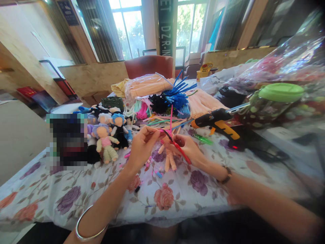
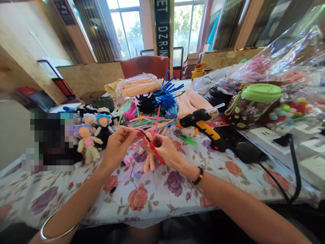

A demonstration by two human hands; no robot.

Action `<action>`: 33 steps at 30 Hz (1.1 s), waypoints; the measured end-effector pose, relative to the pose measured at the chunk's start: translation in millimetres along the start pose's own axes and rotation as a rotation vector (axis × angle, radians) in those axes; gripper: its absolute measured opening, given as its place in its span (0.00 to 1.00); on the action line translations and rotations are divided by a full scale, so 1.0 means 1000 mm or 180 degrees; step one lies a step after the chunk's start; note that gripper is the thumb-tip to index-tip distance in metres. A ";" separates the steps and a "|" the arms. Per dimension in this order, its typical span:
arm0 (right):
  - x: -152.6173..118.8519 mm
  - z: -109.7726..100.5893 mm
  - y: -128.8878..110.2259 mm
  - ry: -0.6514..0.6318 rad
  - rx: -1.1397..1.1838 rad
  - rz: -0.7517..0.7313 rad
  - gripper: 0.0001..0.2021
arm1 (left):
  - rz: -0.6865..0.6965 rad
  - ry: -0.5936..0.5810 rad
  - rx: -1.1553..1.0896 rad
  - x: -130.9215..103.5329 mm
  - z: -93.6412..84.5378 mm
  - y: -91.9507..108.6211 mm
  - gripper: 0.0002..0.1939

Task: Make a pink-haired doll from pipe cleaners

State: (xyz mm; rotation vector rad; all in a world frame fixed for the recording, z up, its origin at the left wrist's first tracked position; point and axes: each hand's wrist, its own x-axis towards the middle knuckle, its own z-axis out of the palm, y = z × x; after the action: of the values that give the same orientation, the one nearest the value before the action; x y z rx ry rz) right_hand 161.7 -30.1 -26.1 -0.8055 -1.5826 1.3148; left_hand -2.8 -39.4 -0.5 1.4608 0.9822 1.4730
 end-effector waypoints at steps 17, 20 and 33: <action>0.000 -0.003 0.001 -0.0099 -0.0171 0.0123 0.21 | -0.0114 0.0073 0.0019 0.001 0.000 0.000 0.11; 0.000 -0.003 0.000 -0.0059 -0.0216 0.0145 0.22 | -0.0134 0.0056 -0.0048 0.001 0.000 0.000 0.12; 0.000 -0.006 -0.001 -0.0132 -0.0275 0.0109 0.23 | -0.0148 0.0001 -0.0072 0.002 0.000 0.001 0.12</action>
State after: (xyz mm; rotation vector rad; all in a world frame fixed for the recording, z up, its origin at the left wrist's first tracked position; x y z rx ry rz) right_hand 167.0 -27.6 -24.8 -0.8670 -1.6745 1.3022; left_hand -3.2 -37.7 1.4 1.4125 0.9902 1.4465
